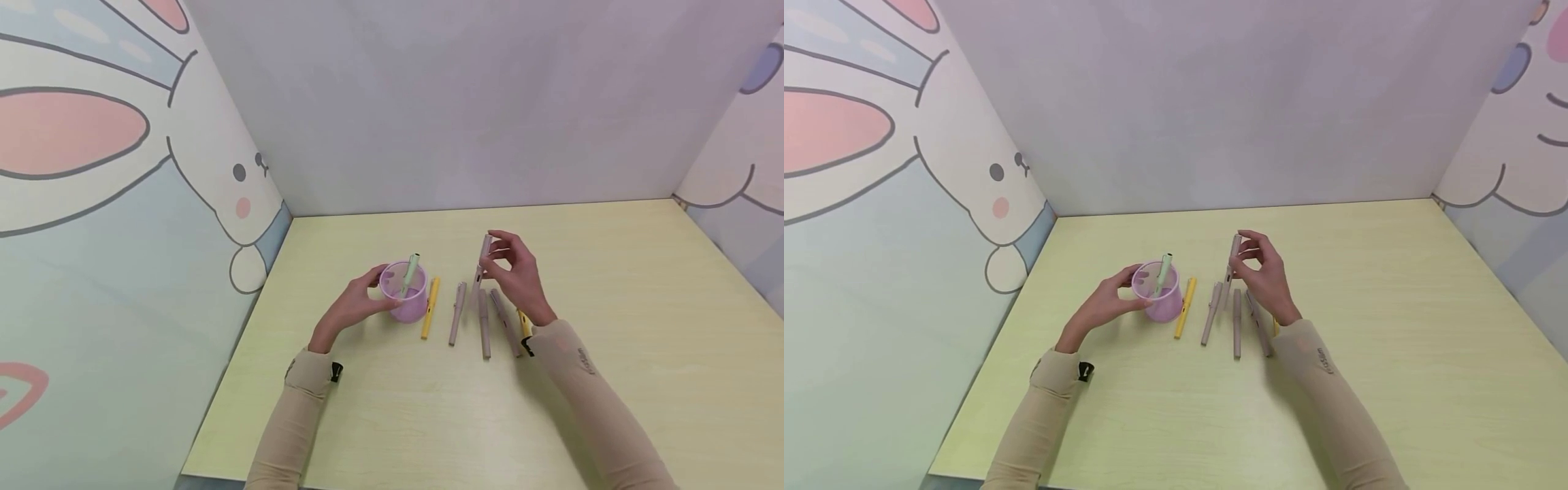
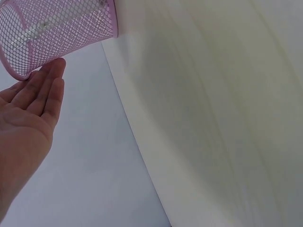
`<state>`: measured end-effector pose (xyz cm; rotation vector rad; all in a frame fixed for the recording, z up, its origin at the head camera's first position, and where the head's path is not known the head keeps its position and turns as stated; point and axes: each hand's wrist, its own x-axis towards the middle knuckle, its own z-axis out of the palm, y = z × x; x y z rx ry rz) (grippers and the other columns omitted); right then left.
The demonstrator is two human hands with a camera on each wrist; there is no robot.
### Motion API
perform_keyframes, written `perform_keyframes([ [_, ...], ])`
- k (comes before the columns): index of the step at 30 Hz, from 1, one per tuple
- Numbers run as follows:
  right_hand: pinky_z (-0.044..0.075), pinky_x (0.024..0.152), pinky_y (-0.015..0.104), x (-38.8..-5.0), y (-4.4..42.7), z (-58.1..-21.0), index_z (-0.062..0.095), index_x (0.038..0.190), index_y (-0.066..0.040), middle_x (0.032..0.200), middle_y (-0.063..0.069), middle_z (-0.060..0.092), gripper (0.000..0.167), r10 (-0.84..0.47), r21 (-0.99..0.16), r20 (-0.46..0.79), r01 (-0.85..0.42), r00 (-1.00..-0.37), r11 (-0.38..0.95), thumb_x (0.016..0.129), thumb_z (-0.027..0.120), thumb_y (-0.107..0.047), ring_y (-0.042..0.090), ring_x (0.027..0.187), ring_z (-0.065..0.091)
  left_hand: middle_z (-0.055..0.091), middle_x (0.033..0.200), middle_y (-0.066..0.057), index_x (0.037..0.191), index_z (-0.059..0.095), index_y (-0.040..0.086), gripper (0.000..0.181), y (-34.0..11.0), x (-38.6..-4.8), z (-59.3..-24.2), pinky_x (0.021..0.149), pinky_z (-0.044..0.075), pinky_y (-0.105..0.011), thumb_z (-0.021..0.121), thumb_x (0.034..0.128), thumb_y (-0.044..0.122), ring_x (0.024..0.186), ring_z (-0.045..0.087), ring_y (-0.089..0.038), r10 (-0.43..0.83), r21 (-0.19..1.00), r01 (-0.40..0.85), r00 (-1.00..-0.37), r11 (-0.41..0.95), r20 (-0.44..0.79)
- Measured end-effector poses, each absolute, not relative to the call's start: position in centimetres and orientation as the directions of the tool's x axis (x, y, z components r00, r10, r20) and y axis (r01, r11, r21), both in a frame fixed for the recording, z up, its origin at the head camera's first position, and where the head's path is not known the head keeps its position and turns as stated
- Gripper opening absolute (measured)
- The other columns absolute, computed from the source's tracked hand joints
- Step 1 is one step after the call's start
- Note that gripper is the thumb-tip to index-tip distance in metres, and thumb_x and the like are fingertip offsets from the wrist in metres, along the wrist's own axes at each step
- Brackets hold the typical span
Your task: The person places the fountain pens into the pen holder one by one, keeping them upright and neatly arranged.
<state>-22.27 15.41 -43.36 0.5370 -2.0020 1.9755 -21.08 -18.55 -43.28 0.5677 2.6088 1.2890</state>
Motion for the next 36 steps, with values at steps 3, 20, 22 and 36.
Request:
perform_keyframes([
  [3,0.06,0.066,0.029,-22.3,15.0,-43.3,0.049,0.142,0.009,0.111,0.018,0.053,0.053,-0.054,-0.89,0.457,-0.455,-0.888,-0.038,0.092,0.06,0.021,0.012,0.091,0.06,0.056,0.146,-0.008,0.157,0.044,0.014,0.08,-18.5,-21.1,-43.3,0.103,0.045,-0.056,0.08,0.0898,0.041,0.13,0.051,-0.03,0.413,0.794,0.26,-0.91,0.55,0.011],
  [20,0.061,0.067,0.031,-22.5,11.1,-42.5,0.047,0.142,0.008,0.112,0.017,0.053,0.052,-0.012,-0.875,0.472,-0.466,-0.882,-0.128,0.094,0.063,0.015,0.016,0.092,0.06,0.056,0.147,-0.007,0.158,0.042,0.014,0.082,-18.6,-21.2,-43.5,0.104,0.045,-0.056,0.08,0.0893,0.039,0.13,0.052,-0.03,0.403,0.792,0.252,-0.915,0.556,0.007],
  [22,0.061,0.067,0.031,-22.5,10.7,-42.5,0.047,0.142,0.008,0.112,0.016,0.053,0.052,-0.011,-0.878,0.465,-0.46,-0.885,-0.134,0.094,0.064,0.014,0.016,0.092,0.06,0.056,0.147,-0.007,0.158,0.042,0.014,0.082,-18.6,-21.2,-43.5,0.104,0.045,-0.056,0.08,0.0894,0.04,0.13,0.052,-0.03,0.402,0.793,0.25,-0.915,0.556,0.006],
  [36,0.061,0.067,0.032,-22.6,8.2,-42.3,0.046,0.143,0.008,0.112,0.018,0.053,0.052,-0.001,-0.855,0.493,-0.484,-0.87,-0.185,0.094,0.06,0.018,0.011,0.094,0.06,0.055,0.148,-0.006,0.158,0.042,0.014,0.082,-18.6,-21.1,-43.5,0.104,0.045,-0.055,0.078,0.0901,0.041,0.131,0.051,-0.03,0.4,0.791,0.25,-0.916,0.559,0.006],
])
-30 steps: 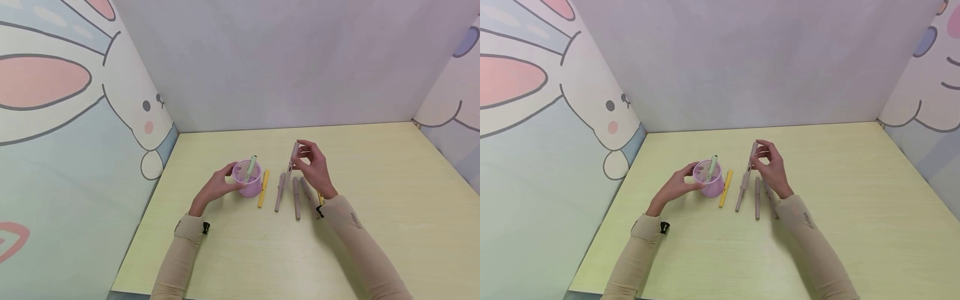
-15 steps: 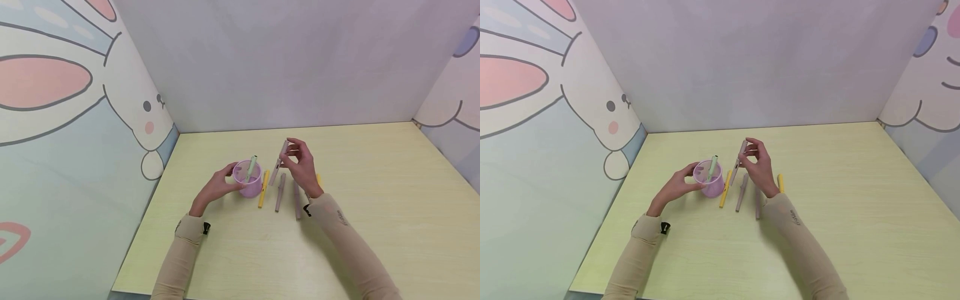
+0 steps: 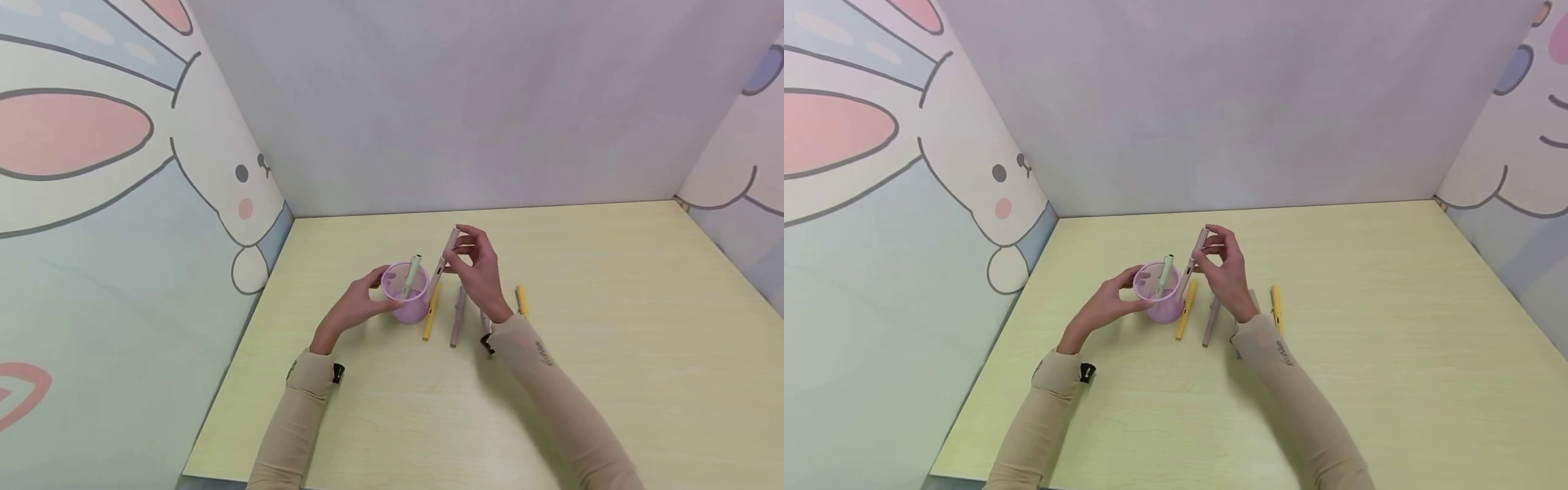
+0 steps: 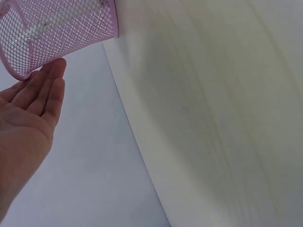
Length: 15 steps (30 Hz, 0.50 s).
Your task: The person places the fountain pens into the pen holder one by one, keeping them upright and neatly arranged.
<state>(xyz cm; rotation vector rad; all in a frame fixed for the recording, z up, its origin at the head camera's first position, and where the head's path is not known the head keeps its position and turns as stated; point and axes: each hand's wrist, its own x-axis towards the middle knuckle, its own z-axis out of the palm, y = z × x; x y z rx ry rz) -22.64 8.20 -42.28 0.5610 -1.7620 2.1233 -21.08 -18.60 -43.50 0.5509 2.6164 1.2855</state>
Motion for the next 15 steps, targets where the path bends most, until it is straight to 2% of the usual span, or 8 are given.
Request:
perform_keyframes([
  [6,0.061,0.068,0.032,-22.66,7.74,-42.18,0.045,0.144,0.007,0.113,0.02,0.054,0.052,0.005,-0.859,0.486,-0.478,-0.874,-0.182,0.095,0.06,0.017,0.012,0.094,0.061,0.056,0.147,-0.005,0.157,0.043,0.014,0.081,-18.62,-21.02,-43.42,0.104,0.045,-0.055,0.079,0.0897,0.04,0.13,0.052,-0.03,0.398,0.788,0.246,-0.918,0.564,0.002],
  [15,0.061,0.069,0.032,-22.85,7.31,-41.87,0.045,0.143,0.007,0.113,0.017,0.054,0.05,0.028,-0.852,0.485,-0.479,-0.874,-0.211,0.097,0.061,0.014,0.014,0.093,0.06,0.055,0.148,-0.006,0.158,0.042,0.012,0.081,-18.63,-21.08,-43.42,0.104,0.044,-0.056,0.079,0.0899,0.038,0.13,0.052,-0.03,0.403,0.796,0.247,-0.915,0.553,0.004],
])
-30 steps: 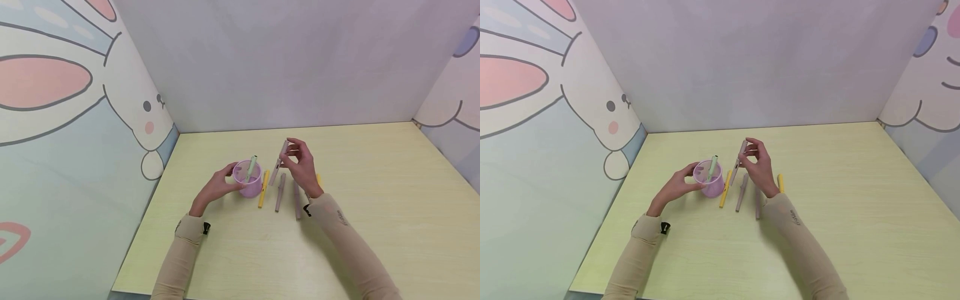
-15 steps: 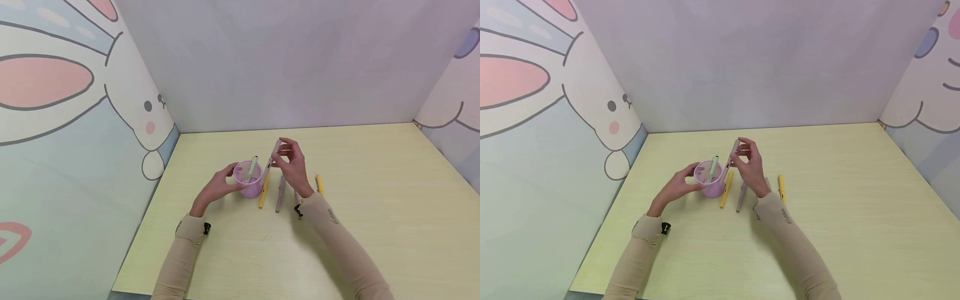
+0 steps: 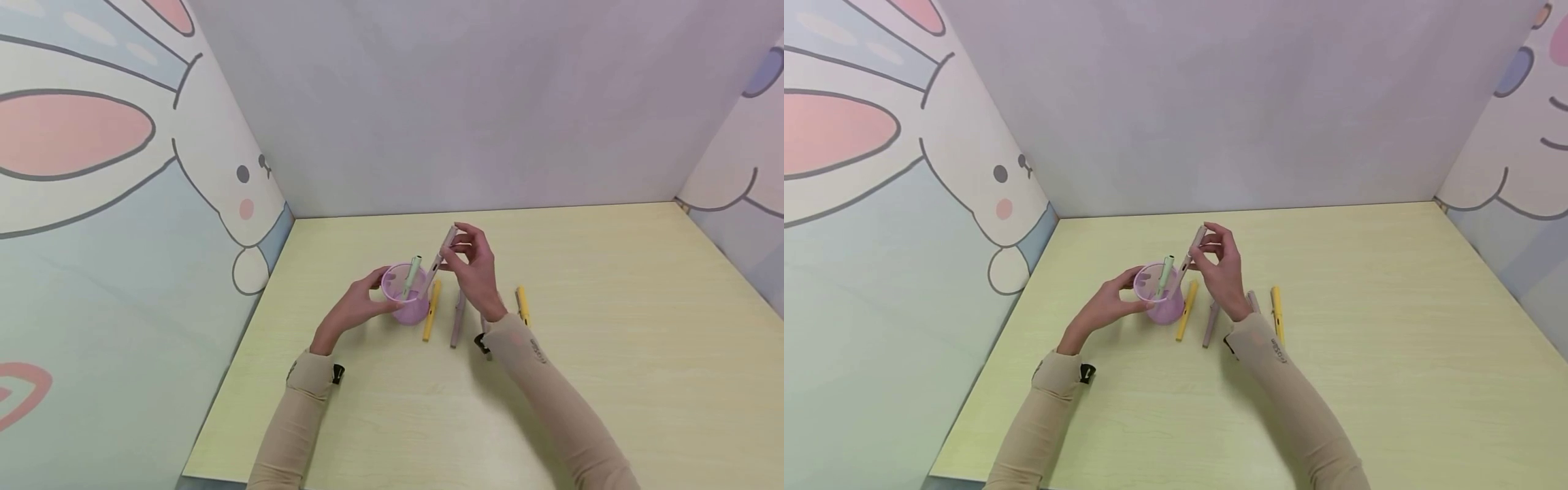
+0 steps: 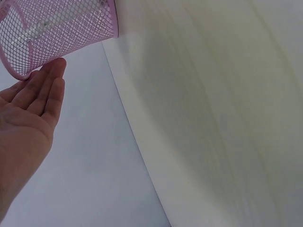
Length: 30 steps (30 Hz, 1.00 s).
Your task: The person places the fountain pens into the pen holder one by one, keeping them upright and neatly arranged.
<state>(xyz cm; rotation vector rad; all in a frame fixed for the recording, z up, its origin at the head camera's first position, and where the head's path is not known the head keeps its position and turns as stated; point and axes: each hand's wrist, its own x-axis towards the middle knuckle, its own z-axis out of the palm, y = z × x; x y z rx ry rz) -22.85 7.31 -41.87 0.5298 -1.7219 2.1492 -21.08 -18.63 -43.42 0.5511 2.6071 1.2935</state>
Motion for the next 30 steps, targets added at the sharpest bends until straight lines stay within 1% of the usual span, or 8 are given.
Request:
perform_keyframes([
  [5,0.061,0.07,0.031,-22.8,6.9,-41.9,0.044,0.143,0.008,0.113,0.017,0.053,0.05,0.052,-0.846,0.489,-0.488,-0.871,-0.217,0.096,0.057,0.018,0.014,0.096,0.06,0.056,0.147,-0.007,0.158,0.042,0.011,0.082,-18.7,-21.1,-43.4,0.104,0.044,-0.056,0.08,0.0898,0.038,0.13,0.052,-0.03,0.407,0.8,0.249,-0.913,0.545,0.007],
  [8,0.061,0.072,0.031,-22.7,6.6,-41.9,0.043,0.144,0.008,0.114,0.017,0.053,0.051,0.041,-0.858,0.473,-0.471,-0.88,-0.203,0.096,0.058,0.018,0.018,0.098,0.059,0.056,0.148,-0.007,0.158,0.042,0.01,0.082,-18.7,-21.1,-43.4,0.104,0.044,-0.057,0.08,0.0898,0.037,0.13,0.052,-0.03,0.408,0.802,0.25,-0.913,0.543,0.008],
  [12,0.061,0.073,0.031,-22.6,6.3,-42.2,0.041,0.145,0.01,0.116,0.022,0.052,0.053,0.006,-0.879,0.45,-0.445,-0.893,-0.172,0.096,0.059,0.018,0.021,0.1,0.059,0.055,0.148,-0.007,0.158,0.041,0.009,0.082,-18.7,-21.1,-43.3,0.105,0.044,-0.057,0.079,0.0908,0.038,0.131,0.051,-0.031,0.412,0.802,0.252,-0.911,0.542,0.007],
  [16,0.061,0.074,0.031,-22.6,6.1,-42.5,0.04,0.145,0.011,0.117,0.025,0.051,0.054,-0.023,-0.895,0.426,-0.418,-0.904,-0.155,0.095,0.058,0.02,0.018,0.1,0.058,0.054,0.149,-0.008,0.158,0.041,0.009,0.082,-18.7,-21.0,-43.2,0.105,0.044,-0.057,0.079,0.0907,0.038,0.132,0.051,-0.032,0.412,0.804,0.247,-0.911,0.541,0.002],
  [21,0.061,0.075,0.031,-22.5,5.9,-42.9,0.041,0.145,0.007,0.119,0.023,0.05,0.054,-0.045,-0.905,0.411,-0.401,-0.911,-0.143,0.095,0.057,0.019,0.014,0.1,0.058,0.054,0.149,-0.006,0.159,0.041,0.012,0.083,-18.8,-20.9,-43.2,0.105,0.045,-0.057,0.08,0.09,0.038,0.132,0.051,-0.031,0.401,0.801,0.235,-0.916,0.551,-0.008],
  [25,0.061,0.074,0.031,-22.3,5.7,-43.0,0.045,0.143,0.006,0.118,0.022,0.051,0.049,-0.052,-0.902,0.418,-0.408,-0.907,-0.14,0.096,0.059,0.015,0.016,0.1,0.059,0.055,0.149,-0.006,0.158,0.041,0.012,0.083,-18.8,-20.9,-43.2,0.104,0.045,-0.056,0.08,0.0897,0.039,0.131,0.051,-0.031,0.402,0.802,0.239,-0.916,0.548,-0.002],
  [30,0.061,0.073,0.033,-22.3,5.6,-43.2,0.049,0.14,0.005,0.116,0.023,0.052,0.043,-0.067,-0.898,0.431,-0.421,-0.9,-0.131,0.098,0.063,0.007,0.023,0.1,0.059,0.056,0.148,-0.007,0.158,0.042,0.012,0.083,-18.8,-21.0,-43.2,0.104,0.046,-0.056,0.08,0.0897,0.039,0.13,0.052,-0.031,0.407,0.802,0.25,-0.913,0.543,0.009],
])
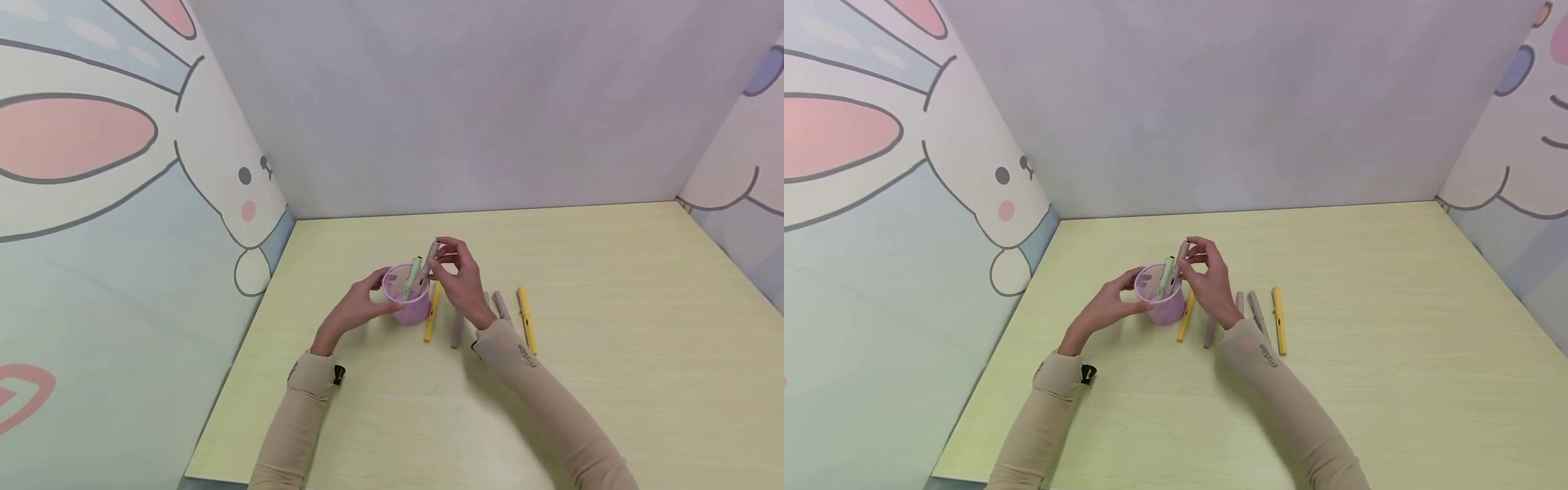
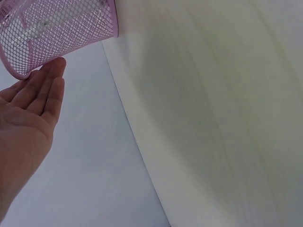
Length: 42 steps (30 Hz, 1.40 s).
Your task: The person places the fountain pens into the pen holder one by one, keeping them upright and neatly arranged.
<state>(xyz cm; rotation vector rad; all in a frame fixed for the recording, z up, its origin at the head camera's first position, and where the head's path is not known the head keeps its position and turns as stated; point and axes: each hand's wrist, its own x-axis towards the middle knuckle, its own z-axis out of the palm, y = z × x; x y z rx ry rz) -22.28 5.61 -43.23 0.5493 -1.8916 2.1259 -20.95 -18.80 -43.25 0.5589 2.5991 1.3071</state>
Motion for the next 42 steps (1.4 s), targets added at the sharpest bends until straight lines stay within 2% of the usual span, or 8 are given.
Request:
perform_keyframes([
  [9,0.061,0.073,0.037,-22.3,6.0,-43.5,0.052,0.14,0.004,0.116,0.03,0.051,0.044,-0.056,-0.908,0.408,-0.398,-0.911,-0.128,0.097,0.064,0.007,0.025,0.099,0.06,0.055,0.148,-0.006,0.157,0.043,0.011,0.082,-18.7,-21.0,-43.3,0.104,0.046,-0.056,0.08,0.0897,0.039,0.129,0.052,-0.03,0.402,0.802,0.241,-0.916,0.547,0.002],
  [24,0.061,0.073,0.033,-22.2,8.1,-43.5,0.049,0.141,0.008,0.115,0.029,0.05,0.045,-0.024,-0.897,0.427,-0.42,-0.904,-0.136,0.097,0.06,0.013,0.014,0.095,0.058,0.056,0.146,-0.005,0.157,0.043,0.013,0.082,-18.7,-21.0,-43.3,0.103,0.046,-0.055,0.08,0.0891,0.04,0.129,0.053,-0.03,0.405,0.791,0.256,-0.914,0.555,0.012],
  [31,0.061,0.074,0.031,-22.0,9.5,-43.4,0.047,0.142,0.007,0.116,0.032,0.05,0.046,-0.013,-0.901,0.426,-0.422,-0.905,-0.095,0.098,0.062,0.008,0.022,0.098,0.058,0.056,0.147,-0.006,0.157,0.043,0.012,0.082,-18.6,-21.0,-43.4,0.104,0.045,-0.056,0.08,0.0893,0.038,0.129,0.052,-0.03,0.406,0.793,0.254,-0.914,0.553,0.01],
  [37,0.061,0.072,0.031,-22.2,10.5,-43.1,0.048,0.141,0.007,0.113,0.026,0.052,0.045,0.017,-0.902,0.424,-0.424,-0.905,-0.085,0.098,0.061,0.01,0.019,0.097,0.058,0.055,0.147,-0.006,0.158,0.042,0.011,0.083,-18.6,-21.0,-43.3,0.103,0.046,-0.056,0.08,0.0894,0.039,0.129,0.052,-0.031,0.407,0.793,0.254,-0.913,0.554,0.008],
  [42,0.06,0.073,0.028,-22.2,11.4,-42.9,0.045,0.143,0.009,0.117,0.032,0.049,0.047,0.016,-0.905,0.419,-0.419,-0.908,-0.072,0.098,0.06,0.01,0.02,0.099,0.057,0.055,0.147,-0.006,0.157,0.043,0.012,0.082,-18.6,-21.0,-43.3,0.103,0.046,-0.056,0.08,0.0895,0.038,0.129,0.052,-0.031,0.408,0.793,0.255,-0.913,0.553,0.008],
])
